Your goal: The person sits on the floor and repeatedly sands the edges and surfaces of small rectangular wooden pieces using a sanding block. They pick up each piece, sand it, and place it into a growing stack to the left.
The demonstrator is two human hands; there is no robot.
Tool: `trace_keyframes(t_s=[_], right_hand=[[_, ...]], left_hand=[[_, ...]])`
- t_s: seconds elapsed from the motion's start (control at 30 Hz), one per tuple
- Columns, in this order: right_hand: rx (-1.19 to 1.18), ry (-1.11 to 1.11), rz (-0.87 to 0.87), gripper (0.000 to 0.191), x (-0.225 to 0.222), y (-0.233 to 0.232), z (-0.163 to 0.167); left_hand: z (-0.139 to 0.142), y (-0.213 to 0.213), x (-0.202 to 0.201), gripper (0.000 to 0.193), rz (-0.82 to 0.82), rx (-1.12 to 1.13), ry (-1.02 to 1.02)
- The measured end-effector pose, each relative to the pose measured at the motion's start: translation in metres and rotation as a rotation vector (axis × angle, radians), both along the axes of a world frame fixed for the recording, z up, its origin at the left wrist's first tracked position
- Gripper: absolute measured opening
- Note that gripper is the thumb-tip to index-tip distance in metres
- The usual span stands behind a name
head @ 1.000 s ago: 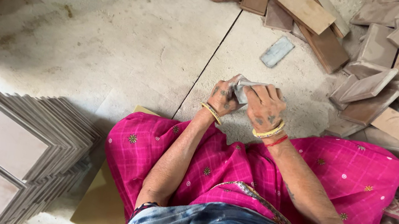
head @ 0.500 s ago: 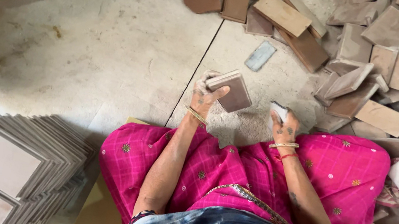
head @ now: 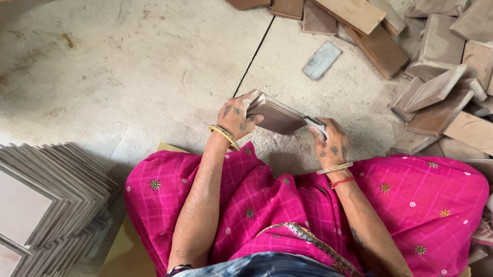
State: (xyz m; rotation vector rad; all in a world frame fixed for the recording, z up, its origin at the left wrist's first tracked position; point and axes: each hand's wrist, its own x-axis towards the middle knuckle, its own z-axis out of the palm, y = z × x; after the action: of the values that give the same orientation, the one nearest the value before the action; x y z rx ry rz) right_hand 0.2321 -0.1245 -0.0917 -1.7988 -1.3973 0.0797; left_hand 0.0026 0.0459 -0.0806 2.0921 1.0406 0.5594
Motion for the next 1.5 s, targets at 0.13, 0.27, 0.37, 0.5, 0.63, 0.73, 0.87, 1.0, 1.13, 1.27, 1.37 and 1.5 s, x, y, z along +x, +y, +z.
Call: trace_keyframes(t_s=[0.13,0.27,0.37,0.5,0.63,0.73,0.87,1.0,1.13,1.27,1.37,1.5], right_hand=[[0.015,-0.032,0.008,0.019,-0.007,0.006,0.012],[0.038,-0.05,-0.007,0.016,-0.01,0.01,0.022],[0.053,-0.117,0.015,0.019,-0.012,0.013,0.028],[0.052,-0.119,0.028,0.024,-0.016,0.015,0.032],[0.059,-0.125,0.029,0.025,-0.02,0.018,0.032],[0.063,-0.093,0.026,0.021,-0.024,0.022,0.028],[0.071,-0.062,0.007,0.012,-0.029,0.025,0.018],[0.077,-0.088,0.007,0.012,-0.029,0.024,0.007],[0.109,-0.088,0.012,0.012,-0.032,0.032,0.002],[0.139,-0.127,-0.006,0.006,-0.049,0.055,0.007],[0.251,-0.185,0.102,0.009,-0.076,0.071,0.014],[0.268,-0.34,0.157,0.015,-0.092,0.085,0.015]], left_hand=[[0.004,0.002,-0.002,0.069,0.002,-0.035,0.038],[0.002,0.003,-0.002,0.069,0.003,-0.022,0.045],[-0.003,0.005,-0.003,0.07,-0.014,-0.035,0.011],[-0.009,0.005,-0.005,0.074,0.024,0.041,-0.019],[-0.007,0.005,-0.005,0.072,0.007,-0.089,0.01],[-0.003,0.004,-0.004,0.071,-0.007,-0.042,0.016],[0.001,0.003,-0.005,0.066,0.003,-0.046,-0.015],[0.001,0.005,-0.008,0.067,-0.013,-0.069,-0.031],[0.001,0.007,-0.01,0.072,-0.071,-0.075,-0.035],[0.002,0.006,-0.009,0.074,-0.047,-0.094,0.059],[0.001,0.002,-0.009,0.07,-0.091,-0.076,0.073],[-0.007,-0.003,-0.016,0.058,-0.086,-0.088,-0.122]])
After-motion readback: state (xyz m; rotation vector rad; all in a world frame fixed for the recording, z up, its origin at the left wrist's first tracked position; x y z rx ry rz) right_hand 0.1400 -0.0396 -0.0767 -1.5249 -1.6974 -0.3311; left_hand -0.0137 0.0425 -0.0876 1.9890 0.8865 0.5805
